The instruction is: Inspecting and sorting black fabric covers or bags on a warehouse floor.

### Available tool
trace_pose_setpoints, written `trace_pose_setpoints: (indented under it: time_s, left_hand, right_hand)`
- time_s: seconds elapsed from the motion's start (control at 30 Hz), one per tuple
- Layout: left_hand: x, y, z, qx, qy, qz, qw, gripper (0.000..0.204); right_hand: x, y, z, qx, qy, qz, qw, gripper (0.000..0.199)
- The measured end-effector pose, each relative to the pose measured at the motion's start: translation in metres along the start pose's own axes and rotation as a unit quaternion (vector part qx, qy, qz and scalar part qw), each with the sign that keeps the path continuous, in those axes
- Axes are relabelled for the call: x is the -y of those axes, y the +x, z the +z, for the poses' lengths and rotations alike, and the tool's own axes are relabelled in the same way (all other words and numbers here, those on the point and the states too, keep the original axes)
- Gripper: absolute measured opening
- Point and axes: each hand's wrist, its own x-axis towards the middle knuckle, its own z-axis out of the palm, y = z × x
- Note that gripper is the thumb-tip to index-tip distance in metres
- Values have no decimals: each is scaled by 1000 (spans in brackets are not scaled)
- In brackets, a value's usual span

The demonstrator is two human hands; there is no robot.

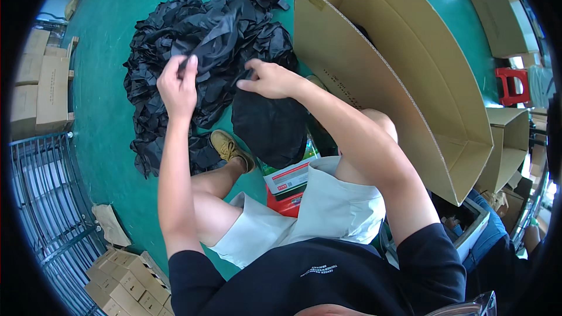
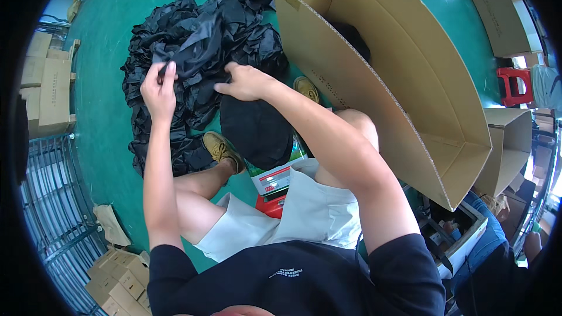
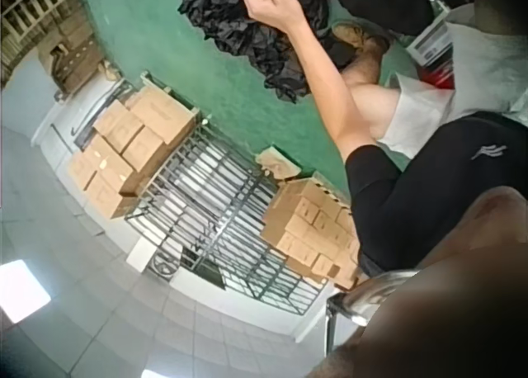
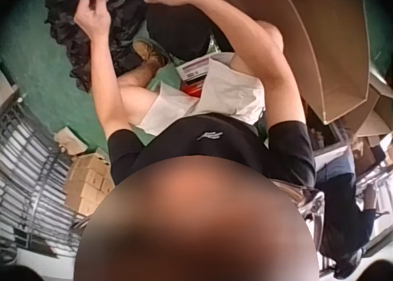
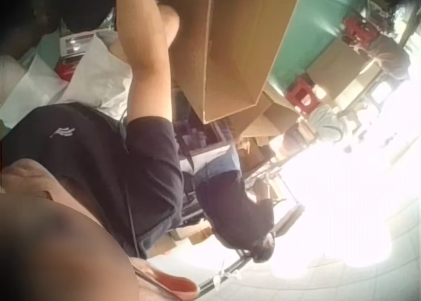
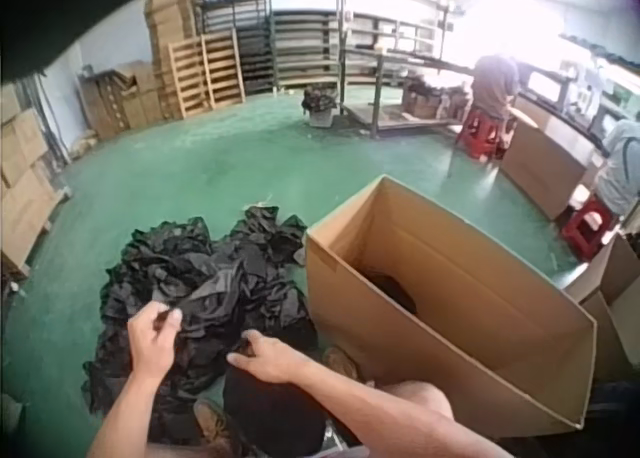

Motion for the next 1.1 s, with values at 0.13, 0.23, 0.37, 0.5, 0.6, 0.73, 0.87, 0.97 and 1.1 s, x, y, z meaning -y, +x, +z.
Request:
trace_pose_setpoints:
  time_s: [0.13,0.23,0.37,0.5,0.6,0.73,0.87,0.97,1.1]
  left_hand:
    - [-48,-56,-25,39,13,74,996,22]
    - [-65,-81,-21,116,124,199,965,15]
    - [-76,-79,-5,149,118,278,942,9]
    - [-72,-80,-8,166,33,253,953,19]
    - [-66,-78,-10,57,-94,142,984,20]
    - [-46,-75,-13,-81,-140,-67,985,20]
    - [-37,-63,-7,-48,-386,-263,883,44]
    - [-35,-61,-10,-6,-490,-345,801,40]
    - [-39,-61,-14,-29,-543,-338,768,22]
  right_hand:
    - [28,0,1,42,521,39,851,85]
    - [31,4,-3,128,644,-18,754,66]
    - [40,7,-1,137,645,-43,750,47]
    - [50,10,-2,63,611,-76,785,44]
    - [41,14,-9,23,616,-92,782,55]
    - [39,7,-10,73,662,-63,743,55]
    - [33,-1,-4,137,670,-20,730,55]
    - [32,-6,-3,178,688,-17,703,45]
    - [54,-14,2,56,639,74,764,47]
